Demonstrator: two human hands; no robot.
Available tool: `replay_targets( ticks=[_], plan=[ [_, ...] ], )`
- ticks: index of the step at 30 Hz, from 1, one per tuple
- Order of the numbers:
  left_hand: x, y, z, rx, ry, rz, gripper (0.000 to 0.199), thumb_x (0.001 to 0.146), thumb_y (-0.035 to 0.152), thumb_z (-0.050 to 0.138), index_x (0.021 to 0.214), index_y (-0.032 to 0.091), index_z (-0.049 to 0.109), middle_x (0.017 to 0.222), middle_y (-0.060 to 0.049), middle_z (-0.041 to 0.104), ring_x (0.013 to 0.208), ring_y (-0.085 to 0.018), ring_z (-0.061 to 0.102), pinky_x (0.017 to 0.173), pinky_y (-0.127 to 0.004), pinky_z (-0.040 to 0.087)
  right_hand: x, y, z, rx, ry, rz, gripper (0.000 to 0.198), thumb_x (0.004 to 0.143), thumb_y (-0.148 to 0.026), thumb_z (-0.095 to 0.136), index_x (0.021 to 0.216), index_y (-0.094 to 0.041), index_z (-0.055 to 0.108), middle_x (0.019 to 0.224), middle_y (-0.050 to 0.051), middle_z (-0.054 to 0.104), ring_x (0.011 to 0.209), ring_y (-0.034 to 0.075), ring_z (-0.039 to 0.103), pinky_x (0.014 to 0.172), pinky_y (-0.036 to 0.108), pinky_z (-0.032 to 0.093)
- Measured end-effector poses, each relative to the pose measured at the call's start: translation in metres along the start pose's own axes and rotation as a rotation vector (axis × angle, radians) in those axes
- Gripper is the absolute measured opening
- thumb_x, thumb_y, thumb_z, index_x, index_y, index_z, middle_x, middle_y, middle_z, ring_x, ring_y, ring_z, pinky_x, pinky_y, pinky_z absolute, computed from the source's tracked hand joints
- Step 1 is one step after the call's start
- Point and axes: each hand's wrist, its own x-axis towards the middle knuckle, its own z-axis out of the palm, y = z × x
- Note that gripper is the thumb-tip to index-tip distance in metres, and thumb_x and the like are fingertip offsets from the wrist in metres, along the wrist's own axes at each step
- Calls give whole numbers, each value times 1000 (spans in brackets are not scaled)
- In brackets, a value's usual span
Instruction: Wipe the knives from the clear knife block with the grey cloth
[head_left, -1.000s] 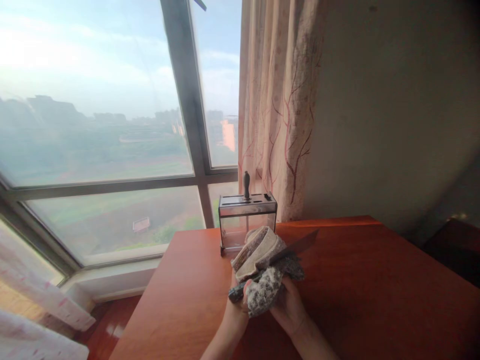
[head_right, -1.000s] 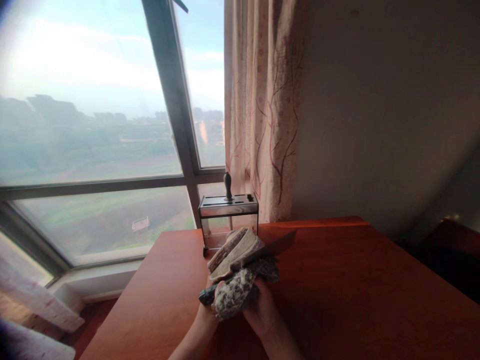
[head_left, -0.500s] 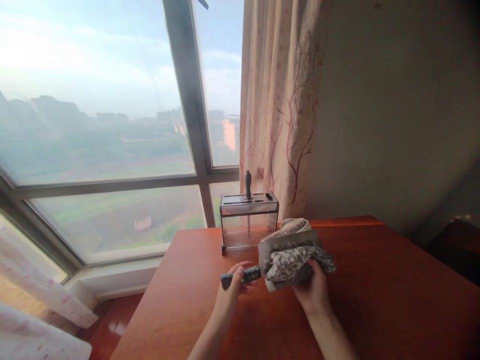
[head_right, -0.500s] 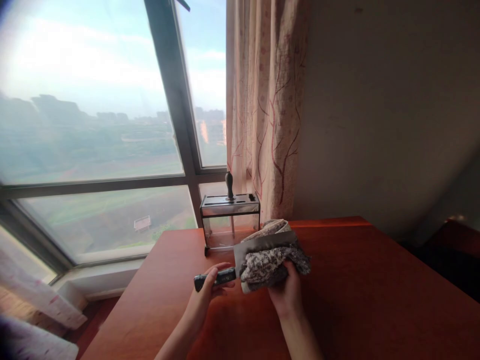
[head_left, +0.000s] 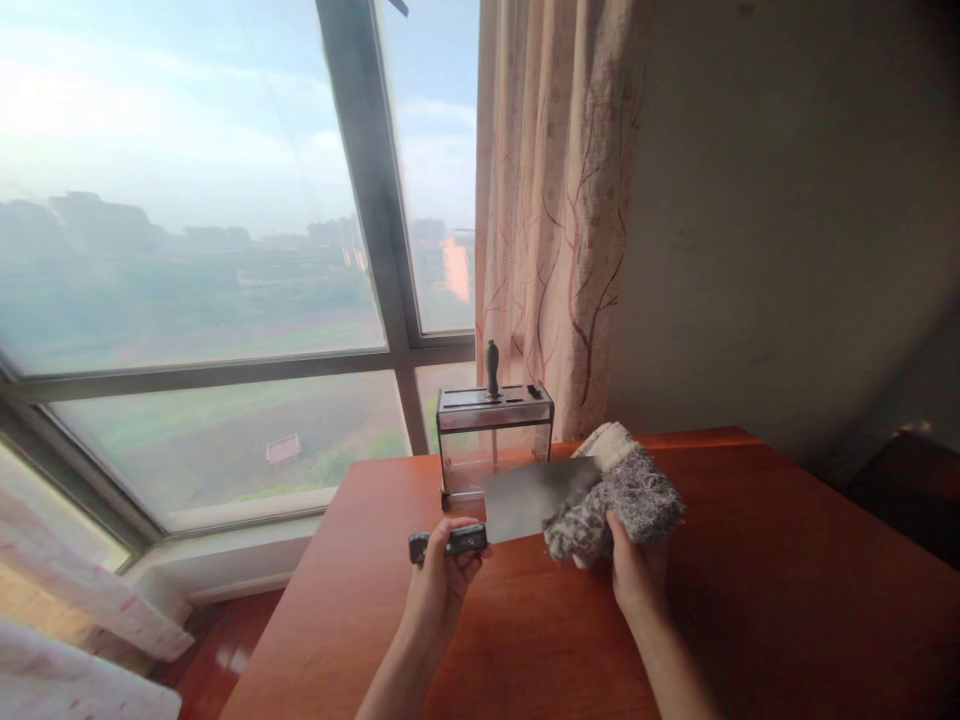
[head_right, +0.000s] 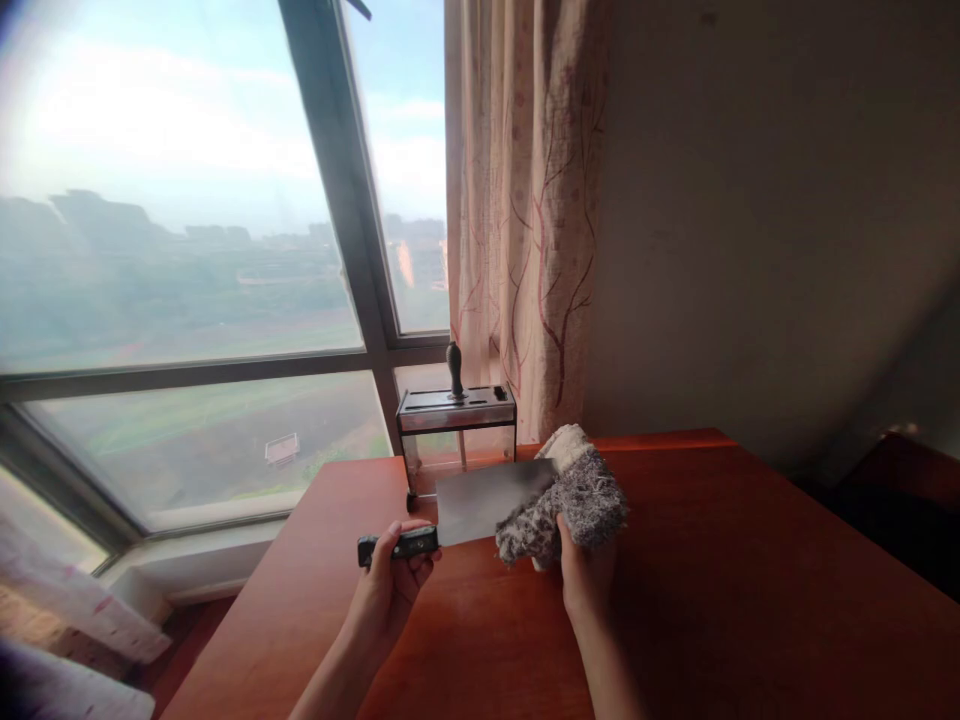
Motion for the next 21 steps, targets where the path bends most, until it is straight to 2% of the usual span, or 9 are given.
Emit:
replay_targets(
  ticks=[2, 4, 7, 9, 12, 16, 21],
  plan=[
    [0, 2, 0, -5, 15, 24, 31, 71, 40, 71, 79, 11, 69, 64, -5, 71, 56, -14, 66, 53, -20, 50, 2, -4, -4, -193, -12, -132, 43, 64, -26, 66, 105, -15, 66, 106, 12, 71, 101, 31, 63, 91, 45, 48],
    [0, 3, 1, -8, 22, 39, 30, 71, 39, 72, 81, 11, 69, 66, -6, 71, 58, -14, 66, 55, -20, 51, 1, -12, -4, -314, -55, -333, 49, 66, -26, 63, 113, -15, 62, 118, 15, 66, 109, 34, 60, 94, 49, 46],
    [0, 3, 1, 0, 49, 40, 30, 72, 39, 72, 84, 11, 69, 70, -6, 73, 62, -15, 69, 54, -20, 50, -8, -24, 6, -520, -206, -684, 59, 72, -20, 58, 131, -19, 50, 137, 13, 53, 127, 33, 46, 104, 54, 35],
    [0, 2, 1, 28, 78, 33, 31, 72, 39, 72, 85, 12, 69, 71, -7, 74, 63, -16, 70, 53, -20, 50, -20, -29, 17, -657, -344, -816, 66, 72, -12, 54, 137, -21, 44, 142, 11, 49, 134, 33, 38, 106, 55, 31],
    [-2, -1, 2, 66, 86, 13, 32, 71, 40, 73, 85, 11, 69, 72, -8, 74, 63, -17, 70, 53, -20, 49, -43, -35, 32, -789, -466, -888, 74, 73, -4, 48, 143, -24, 36, 147, 8, 43, 137, 31, 33, 108, 53, 27],
    [-6, -4, 7, 70, 46, -9, 33, 69, 40, 74, 84, 11, 70, 70, -8, 74, 67, -20, 70, 58, -25, 50, -68, -39, 44, -835, -575, -967, 71, 81, -6, 45, 146, -27, 30, 148, 3, 42, 138, 28, 32, 111, 50, 22],
    [-8, -4, 9, 101, 22, 7, 35, 70, 43, 73, 83, 11, 72, 68, -7, 73, 61, -17, 66, 58, -25, 48, -65, -42, 42, -812, -621, -987, 69, 82, -6, 45, 146, -29, 32, 146, 2, 44, 136, 27, 35, 112, 49, 20]
  ],
)
